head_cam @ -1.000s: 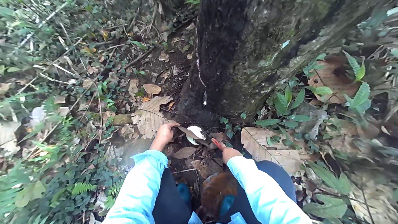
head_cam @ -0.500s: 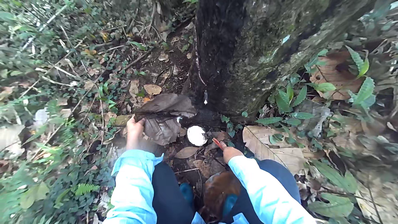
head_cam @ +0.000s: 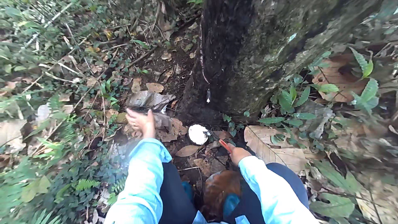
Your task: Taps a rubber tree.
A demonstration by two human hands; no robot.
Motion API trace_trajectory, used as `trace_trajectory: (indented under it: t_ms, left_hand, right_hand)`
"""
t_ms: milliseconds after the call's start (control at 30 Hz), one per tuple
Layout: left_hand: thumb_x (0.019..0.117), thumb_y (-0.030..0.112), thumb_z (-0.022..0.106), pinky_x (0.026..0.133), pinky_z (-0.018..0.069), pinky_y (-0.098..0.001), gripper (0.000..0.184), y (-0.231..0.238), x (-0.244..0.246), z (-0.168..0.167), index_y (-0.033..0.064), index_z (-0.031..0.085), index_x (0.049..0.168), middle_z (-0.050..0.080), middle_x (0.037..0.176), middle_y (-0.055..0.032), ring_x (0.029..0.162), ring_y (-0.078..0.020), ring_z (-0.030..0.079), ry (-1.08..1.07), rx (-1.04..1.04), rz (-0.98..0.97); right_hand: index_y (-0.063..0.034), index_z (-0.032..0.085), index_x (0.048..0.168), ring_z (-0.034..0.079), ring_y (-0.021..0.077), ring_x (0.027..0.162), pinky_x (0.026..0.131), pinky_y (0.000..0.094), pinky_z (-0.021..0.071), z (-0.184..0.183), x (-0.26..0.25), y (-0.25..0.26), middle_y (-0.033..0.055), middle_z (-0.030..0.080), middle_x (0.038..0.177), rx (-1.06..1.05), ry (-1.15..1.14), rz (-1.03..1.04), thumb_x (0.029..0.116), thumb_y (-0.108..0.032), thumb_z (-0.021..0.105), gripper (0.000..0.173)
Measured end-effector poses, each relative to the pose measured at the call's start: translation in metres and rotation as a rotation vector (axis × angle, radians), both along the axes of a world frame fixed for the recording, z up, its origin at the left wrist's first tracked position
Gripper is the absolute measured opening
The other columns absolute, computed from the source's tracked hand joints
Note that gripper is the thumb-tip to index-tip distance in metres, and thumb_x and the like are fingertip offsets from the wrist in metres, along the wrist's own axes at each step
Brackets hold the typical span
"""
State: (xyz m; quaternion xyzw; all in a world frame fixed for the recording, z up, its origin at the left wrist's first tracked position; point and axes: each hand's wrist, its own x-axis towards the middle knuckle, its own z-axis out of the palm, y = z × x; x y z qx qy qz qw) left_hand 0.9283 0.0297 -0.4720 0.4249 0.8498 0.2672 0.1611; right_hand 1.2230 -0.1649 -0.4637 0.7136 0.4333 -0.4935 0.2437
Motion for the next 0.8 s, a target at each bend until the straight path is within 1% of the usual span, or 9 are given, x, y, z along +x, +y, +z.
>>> trace_trajectory:
  t_ms: [33,100,133,200,267,400,533,633,800]
  left_hand:
    - [0.0949,0.032,0.071,0.114,0.0250,-0.0723,0.090,-0.005,0.013,0.001,0.0046,0.019,0.163,0.018,0.165,-0.0329,0.149,-0.0548,0.024,0.042,-0.005,-0.125]
    - [0.0979,0.031,0.067,0.112,0.0253,-0.0756,0.063,-0.013,0.042,-0.003,0.0023,0.046,0.150,0.037,0.157,-0.0316,0.145,-0.0537,0.033,0.095,-0.085,-0.385]
    - [0.0985,0.029,0.067,0.112,0.0254,-0.0746,0.051,-0.018,0.058,-0.008,0.0031,0.057,0.141,0.044,0.152,-0.0292,0.143,-0.0515,0.037,0.104,-0.162,-0.499]
    - [0.0984,0.029,0.066,0.113,0.0284,-0.0694,0.035,-0.032,0.089,-0.021,0.0086,0.070,0.127,0.056,0.143,-0.0231,0.138,-0.0441,0.046,0.132,-0.373,-0.681]
    - [0.1006,0.029,0.060,0.115,0.0299,-0.0638,0.032,-0.053,0.114,-0.042,0.0118,0.072,0.125,0.060,0.140,-0.0185,0.137,-0.0372,0.050,0.169,-0.577,-0.812]
    - [0.1013,0.026,0.056,0.113,0.0353,-0.0599,0.033,-0.093,0.134,-0.096,0.0083,0.071,0.125,0.061,0.140,-0.0189,0.136,-0.0362,0.052,0.192,-0.773,-0.919]
    - [0.1004,0.025,0.058,0.112,0.0373,-0.0575,0.033,-0.106,0.138,-0.125,0.0057,0.071,0.123,0.063,0.136,-0.0188,0.133,-0.0353,0.055,0.205,-0.808,-0.938]
    - [0.1006,0.028,0.059,0.114,0.0360,-0.0568,0.035,-0.105,0.143,-0.133,0.0061,0.070,0.126,0.062,0.138,-0.0183,0.135,-0.0351,0.053,0.226,-0.806,-0.951]
    - [0.1023,0.023,0.055,0.113,0.0369,-0.0560,0.033,-0.105,0.155,-0.143,0.0039,0.070,0.125,0.062,0.139,-0.0180,0.135,-0.0352,0.054,0.296,-0.831,-0.970]
  right_hand:
    - [-0.0190,0.020,0.165,0.051,0.0389,0.139,0.114,0.0577,0.0391,0.001,-0.001,0.000,0.0224,0.053,0.149,-0.001,-0.002,0.000,0.1068,-0.017,0.047,0.064]
    - [-0.0194,0.019,0.165,0.052,0.0393,0.138,0.113,0.0584,0.0399,0.004,-0.002,0.000,0.0224,0.054,0.148,-0.008,-0.010,0.011,0.1071,-0.017,0.047,0.064]
    - [-0.0197,0.019,0.165,0.053,0.0393,0.138,0.113,0.0586,0.0403,0.005,-0.001,-0.001,0.0225,0.055,0.148,-0.011,-0.016,0.014,0.1072,-0.017,0.046,0.064]
    - [-0.0205,0.020,0.165,0.054,0.0393,0.137,0.112,0.0587,0.0414,0.002,0.001,-0.004,0.0229,0.056,0.146,-0.010,-0.036,0.012,0.1063,-0.017,0.047,0.065]
    - [-0.0204,0.022,0.164,0.054,0.0393,0.137,0.112,0.0589,0.0415,-0.001,0.005,-0.007,0.0230,0.056,0.146,-0.022,-0.035,0.021,0.1050,-0.015,0.048,0.065]
    - [-0.0220,0.023,0.164,0.052,0.0379,0.139,0.113,0.0584,0.0400,-0.002,0.009,-0.011,0.0219,0.054,0.148,-0.059,-0.007,0.037,0.1062,-0.016,0.047,0.063]
    - [-0.0258,0.021,0.165,0.053,0.0373,0.138,0.113,0.0579,0.0410,0.000,0.012,-0.014,0.0203,0.056,0.147,-0.049,0.015,0.011,0.1077,-0.019,0.046,0.063]
    - [-0.0263,0.019,0.165,0.054,0.0379,0.137,0.112,0.0579,0.0413,0.004,0.013,-0.015,0.0204,0.056,0.147,-0.041,0.046,0.001,0.1085,-0.021,0.045,0.063]
    - [-0.0258,0.019,0.165,0.054,0.0368,0.138,0.113,0.0563,0.0409,0.001,0.012,-0.013,0.0203,0.056,0.147,-0.027,0.068,-0.011,0.1091,-0.021,0.044,0.062]
